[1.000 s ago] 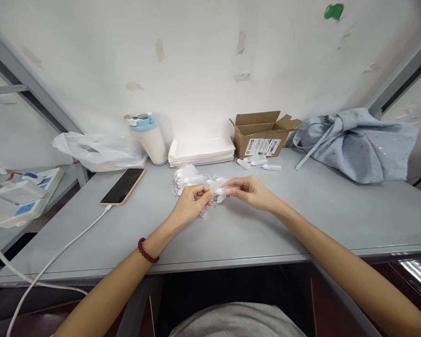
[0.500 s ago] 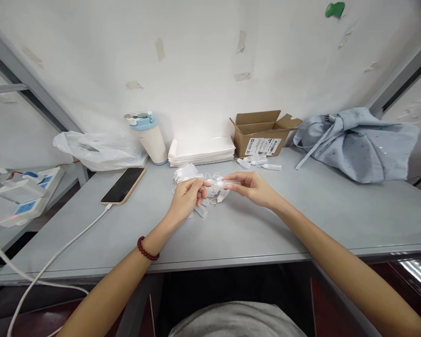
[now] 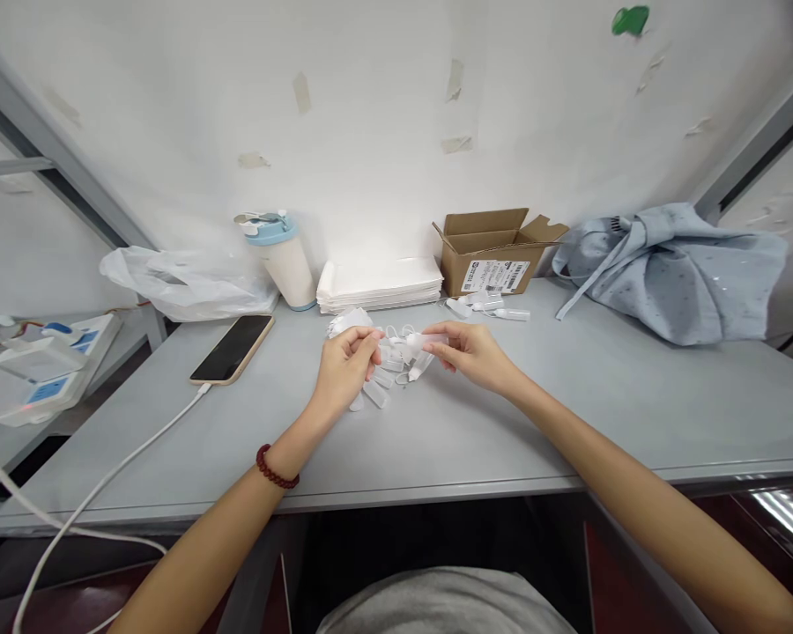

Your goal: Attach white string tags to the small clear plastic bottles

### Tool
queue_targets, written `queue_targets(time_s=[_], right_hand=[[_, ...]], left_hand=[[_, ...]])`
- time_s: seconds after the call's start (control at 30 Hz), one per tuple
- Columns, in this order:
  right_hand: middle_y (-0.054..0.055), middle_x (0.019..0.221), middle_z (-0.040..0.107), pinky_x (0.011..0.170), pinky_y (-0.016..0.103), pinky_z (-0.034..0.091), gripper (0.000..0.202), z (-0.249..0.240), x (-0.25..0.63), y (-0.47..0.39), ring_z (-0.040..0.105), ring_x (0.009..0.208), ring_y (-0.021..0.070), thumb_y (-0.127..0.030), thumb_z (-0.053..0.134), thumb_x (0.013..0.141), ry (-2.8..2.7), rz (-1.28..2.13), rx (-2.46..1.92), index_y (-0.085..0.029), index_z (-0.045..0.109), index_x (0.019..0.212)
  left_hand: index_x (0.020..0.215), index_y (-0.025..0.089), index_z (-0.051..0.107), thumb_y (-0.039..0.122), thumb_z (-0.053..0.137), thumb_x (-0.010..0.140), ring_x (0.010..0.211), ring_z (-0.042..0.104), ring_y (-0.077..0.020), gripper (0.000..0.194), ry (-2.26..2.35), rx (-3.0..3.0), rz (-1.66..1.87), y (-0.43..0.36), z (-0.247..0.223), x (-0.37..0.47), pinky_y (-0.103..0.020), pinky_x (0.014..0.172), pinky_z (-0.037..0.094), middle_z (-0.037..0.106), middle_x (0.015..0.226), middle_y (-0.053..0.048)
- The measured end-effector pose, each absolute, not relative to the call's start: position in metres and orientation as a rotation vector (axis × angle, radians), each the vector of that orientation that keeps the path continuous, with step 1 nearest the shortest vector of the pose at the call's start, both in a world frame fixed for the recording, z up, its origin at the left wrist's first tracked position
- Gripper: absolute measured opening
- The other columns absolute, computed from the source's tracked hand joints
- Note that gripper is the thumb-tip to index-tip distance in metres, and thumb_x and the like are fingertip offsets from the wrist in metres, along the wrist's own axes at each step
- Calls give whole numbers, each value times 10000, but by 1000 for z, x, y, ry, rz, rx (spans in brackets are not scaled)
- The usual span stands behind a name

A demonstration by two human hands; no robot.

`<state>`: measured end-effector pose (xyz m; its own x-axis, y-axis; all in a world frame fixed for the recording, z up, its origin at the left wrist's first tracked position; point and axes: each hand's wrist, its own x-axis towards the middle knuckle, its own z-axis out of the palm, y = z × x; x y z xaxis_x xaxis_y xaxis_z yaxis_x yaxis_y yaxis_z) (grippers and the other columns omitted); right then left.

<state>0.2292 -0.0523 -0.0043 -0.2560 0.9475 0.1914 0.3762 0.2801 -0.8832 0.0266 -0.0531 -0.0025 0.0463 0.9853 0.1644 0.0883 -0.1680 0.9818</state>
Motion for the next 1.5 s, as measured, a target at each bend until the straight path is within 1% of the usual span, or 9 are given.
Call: queue_targets(time_s=[0.1,0.33,0.7,0.87,1.03,1.13,1.2,1.3,1.5], right_hand=[[-10,555,566,557,289,448,373,-11,229,-48,525,512,138,-390,540,847,-1763,865,-1246,-137,635,1104],[63,875,671,730,342,491,450,-28,225,-38,594,690,168,-357,406,910,-1844,753,-1124,-170,508,1307],[52,854,704,615,292,476,360,-22,230,-41,553,506,118,-339,537,852,-1963,716,-1146,-166,661,1143],[21,601,670,595,299,474,337,-13,245,-33,561,476,139,-326,559,830,-1831,627,-1288,-143,693,1079],[98,945,717,765,355,488,223,-10,290,-11,657,753,210,-159,529,811,-1766,75,-1554,-152,720,927],[174,1097,670,863,429,458,298,-17,324,3,606,1027,319,-55,535,752,-1854,-180,-1778,-94,701,997],[189,1173,636,883,446,452,362,-24,341,10,575,1095,346,-21,541,726,-1882,-194,-1880,-86,684,1053],[180,1132,662,861,449,465,380,-32,351,14,596,1063,357,-32,570,714,-1916,-52,-1973,-105,683,1069],[118,910,728,774,375,485,248,-32,338,11,650,921,301,-85,605,703,-1944,71,-1968,-155,730,905]], left_hand=[[798,134,629,321,590,769,375,387,-49,193,1160,1381,1288,-52,-2,25,-192,400,301,527,528,47],[799,129,630,317,592,765,373,384,-48,195,1147,1380,1287,-54,-1,26,-193,398,295,525,523,47],[807,131,640,329,593,779,374,383,-48,206,1142,1379,1289,-53,-2,25,-196,406,293,518,517,51],[809,132,647,314,591,781,376,386,-47,193,1158,1373,1287,-53,-2,25,-197,412,303,521,520,50],[808,140,650,320,590,779,380,388,-51,192,1162,1376,1286,-53,-2,25,-197,411,309,521,522,48],[809,142,646,327,596,776,379,389,-52,194,1165,1375,1280,-53,-2,24,-195,405,303,523,523,47],[808,140,645,326,596,776,377,386,-51,194,1166,1376,1281,-53,-3,24,-194,404,299,521,520,47],[808,139,646,325,594,780,378,383,-49,195,1159,1376,1281,-53,-2,24,-194,408,303,519,519,48],[811,141,653,334,601,775,382,392,-54,204,1155,1385,1285,-53,-1,24,-202,412,317,522,523,45]])
